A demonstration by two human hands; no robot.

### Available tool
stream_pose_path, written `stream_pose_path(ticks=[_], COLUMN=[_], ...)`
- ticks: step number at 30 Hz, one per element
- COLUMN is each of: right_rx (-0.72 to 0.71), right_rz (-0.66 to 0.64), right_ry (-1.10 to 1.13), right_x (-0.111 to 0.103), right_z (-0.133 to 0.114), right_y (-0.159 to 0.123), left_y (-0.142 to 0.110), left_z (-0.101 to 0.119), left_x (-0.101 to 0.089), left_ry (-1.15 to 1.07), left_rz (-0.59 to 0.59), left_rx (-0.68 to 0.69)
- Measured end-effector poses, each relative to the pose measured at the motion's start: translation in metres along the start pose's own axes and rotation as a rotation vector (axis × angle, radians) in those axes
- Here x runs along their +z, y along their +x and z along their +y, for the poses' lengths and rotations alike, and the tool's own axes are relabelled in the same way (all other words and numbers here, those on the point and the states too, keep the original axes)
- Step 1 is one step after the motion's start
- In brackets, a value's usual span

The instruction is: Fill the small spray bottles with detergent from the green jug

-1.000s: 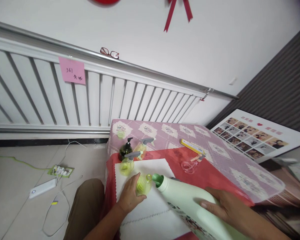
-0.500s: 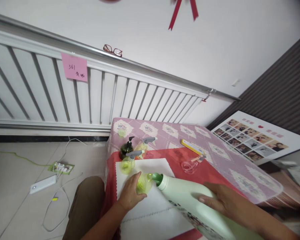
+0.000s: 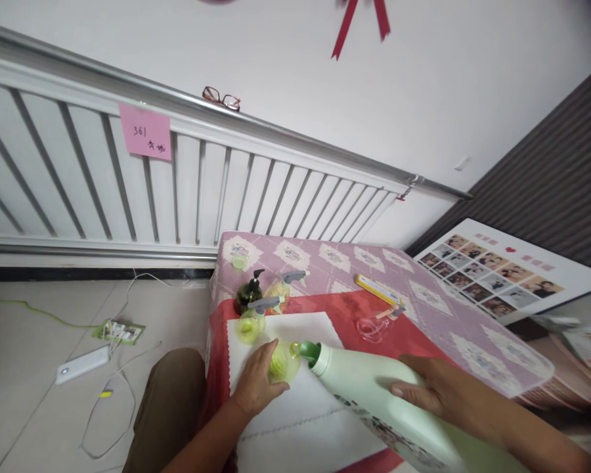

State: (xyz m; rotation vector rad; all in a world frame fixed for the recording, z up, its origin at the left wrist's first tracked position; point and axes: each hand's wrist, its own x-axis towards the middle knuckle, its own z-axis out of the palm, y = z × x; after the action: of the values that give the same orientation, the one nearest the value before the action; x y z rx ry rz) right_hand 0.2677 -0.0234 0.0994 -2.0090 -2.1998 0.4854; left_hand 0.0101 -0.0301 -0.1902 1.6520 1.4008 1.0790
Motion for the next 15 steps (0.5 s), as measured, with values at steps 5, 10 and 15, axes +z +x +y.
stream_pose_path(ticks=[5, 10, 15], right_rx=[-0.071, -0.073, -0.102], right_rz=[-0.309, -0.33, -0.363], right_ry=[-0.143, -0.187, -0.243], right_x=[-0.001, -0.005, -0.01], right_z=[0.002, -0.001, -0.013], right_y=[0.003, 0.002, 0.0], left_y=[0.001, 0.001, 0.001], left_z=[0.002, 0.0, -0.001], left_x=[-0.001, -0.001, 0.0], left_ry=[0.003, 0.014, 0.03], left_rz=[-0.004, -0.003, -0.013], left_rx=[0.001, 0.014, 0.024])
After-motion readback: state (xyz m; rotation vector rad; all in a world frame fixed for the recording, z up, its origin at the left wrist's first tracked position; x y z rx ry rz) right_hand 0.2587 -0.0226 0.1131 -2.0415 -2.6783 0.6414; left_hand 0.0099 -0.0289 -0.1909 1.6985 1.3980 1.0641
